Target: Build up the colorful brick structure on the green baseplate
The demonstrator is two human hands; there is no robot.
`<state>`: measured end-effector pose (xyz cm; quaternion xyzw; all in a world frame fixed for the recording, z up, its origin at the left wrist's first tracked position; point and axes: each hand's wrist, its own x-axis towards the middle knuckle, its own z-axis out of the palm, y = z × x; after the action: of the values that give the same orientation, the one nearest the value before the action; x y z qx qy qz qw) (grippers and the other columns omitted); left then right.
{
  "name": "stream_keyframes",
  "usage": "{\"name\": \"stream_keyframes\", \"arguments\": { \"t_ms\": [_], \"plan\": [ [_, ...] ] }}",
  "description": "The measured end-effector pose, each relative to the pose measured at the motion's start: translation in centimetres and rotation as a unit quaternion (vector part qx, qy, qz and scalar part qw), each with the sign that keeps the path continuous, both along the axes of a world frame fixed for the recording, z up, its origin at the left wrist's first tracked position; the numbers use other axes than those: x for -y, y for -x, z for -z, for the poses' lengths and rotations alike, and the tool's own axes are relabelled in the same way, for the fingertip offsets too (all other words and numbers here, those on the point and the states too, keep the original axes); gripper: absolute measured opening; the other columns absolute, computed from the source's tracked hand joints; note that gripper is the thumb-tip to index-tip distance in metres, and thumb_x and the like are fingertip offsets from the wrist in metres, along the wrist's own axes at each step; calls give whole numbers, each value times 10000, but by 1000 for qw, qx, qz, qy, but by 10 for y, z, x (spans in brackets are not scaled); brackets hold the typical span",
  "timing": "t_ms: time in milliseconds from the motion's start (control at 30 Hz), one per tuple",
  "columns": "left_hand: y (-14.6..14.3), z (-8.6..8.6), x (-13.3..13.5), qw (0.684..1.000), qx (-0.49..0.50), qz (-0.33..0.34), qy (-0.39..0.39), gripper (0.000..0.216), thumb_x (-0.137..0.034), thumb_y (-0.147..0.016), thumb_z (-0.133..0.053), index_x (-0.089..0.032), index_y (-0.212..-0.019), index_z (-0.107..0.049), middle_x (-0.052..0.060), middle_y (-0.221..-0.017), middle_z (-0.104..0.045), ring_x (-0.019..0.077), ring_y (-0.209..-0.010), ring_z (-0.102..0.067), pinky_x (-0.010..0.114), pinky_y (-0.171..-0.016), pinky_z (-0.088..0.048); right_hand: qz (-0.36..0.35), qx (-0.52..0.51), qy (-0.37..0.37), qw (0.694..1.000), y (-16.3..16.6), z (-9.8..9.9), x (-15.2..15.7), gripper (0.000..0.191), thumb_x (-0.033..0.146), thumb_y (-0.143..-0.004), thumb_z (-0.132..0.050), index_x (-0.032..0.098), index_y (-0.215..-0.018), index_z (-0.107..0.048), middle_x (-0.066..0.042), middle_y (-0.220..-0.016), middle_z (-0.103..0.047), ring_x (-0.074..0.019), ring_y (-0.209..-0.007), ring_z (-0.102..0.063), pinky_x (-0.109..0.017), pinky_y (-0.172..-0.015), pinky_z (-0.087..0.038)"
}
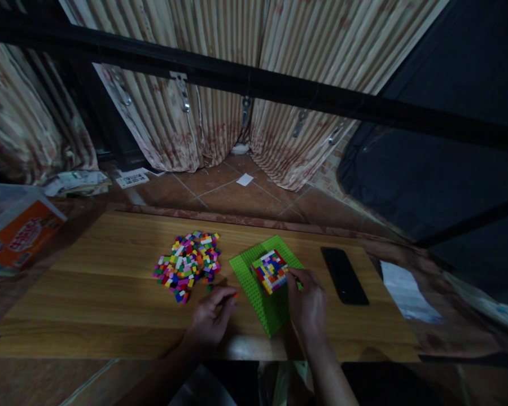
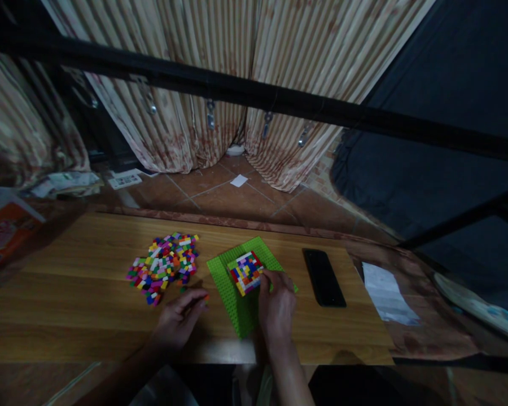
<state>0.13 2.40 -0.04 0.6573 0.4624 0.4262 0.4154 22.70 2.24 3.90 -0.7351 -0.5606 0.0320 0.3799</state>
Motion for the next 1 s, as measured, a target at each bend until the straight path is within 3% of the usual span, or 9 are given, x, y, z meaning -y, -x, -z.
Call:
{"name": "stream_keyframes", "arguments": {
  "t_ms": [200,367,467,633,867,1000],
  "plan": [
    [1,-2,0,1000,-13,6,-4,167,-261,-894,-532,-200,-995,-650,27,-858,-709,126,-692,-701,210,-648,-564,14,-31,-2,999,-2,0,-8,285,364,-864,-530,156,-846,-724,-115,-863,-708,-252,-838,-645,-372,-785,-473],
    [0,-6,1,1000,-3,9,-9,165,-251,-886,-537,-200,-1000,-644,27,-866,-709,123,-683,-699,206,-634,-562,47,-169,8,984,-5,5,-14,267,405,-756,-643,155,-811,-722,-96,-825,-715,-220,-710,-646,-338,-683,-491],
    [0,-8,1,1000,-9,10,-6,163,-248,-886,-535,-203,-1000,-642,18,-837,-706,121,-679,-696,208,-648,-562,84,-292,14,953,-6,11,-19,330,418,-655,-728,149,-847,-727,-79,-788,-727,-215,-676,-649,-331,-642,-499],
    [0,-7,1,1000,-26,9,1,174,-266,-891,-531,-206,-1006,-648,20,-830,-713,129,-696,-695,221,-671,-563,87,-473,-3,877,-6,16,-27,386,369,-493,-816,151,-803,-745,-59,-766,-748,-212,-693,-668,-343,-673,-532],
    [1,0,0,1000,-24,11,-5,210,-311,-896,-525,-214,-1032,-652,31,-845,-723,141,-709,-698,228,-664,-566,85,-512,11,855,-6,14,-28,346,327,-452,-838,163,-748,-766,-46,-715,-749,-208,-653,-672,-355,-669,-544],
    [2,-2,-1,1000,-22,9,-1,201,-301,-885,-543,-212,-1018,-664,38,-847,-727,146,-703,-697,228,-652,-567,87,-501,3,861,-5,15,-29,325,344,-458,-836,166,-720,-761,-50,-717,-750,-215,-657,-675,-364,-668,-545]
  ]
}}
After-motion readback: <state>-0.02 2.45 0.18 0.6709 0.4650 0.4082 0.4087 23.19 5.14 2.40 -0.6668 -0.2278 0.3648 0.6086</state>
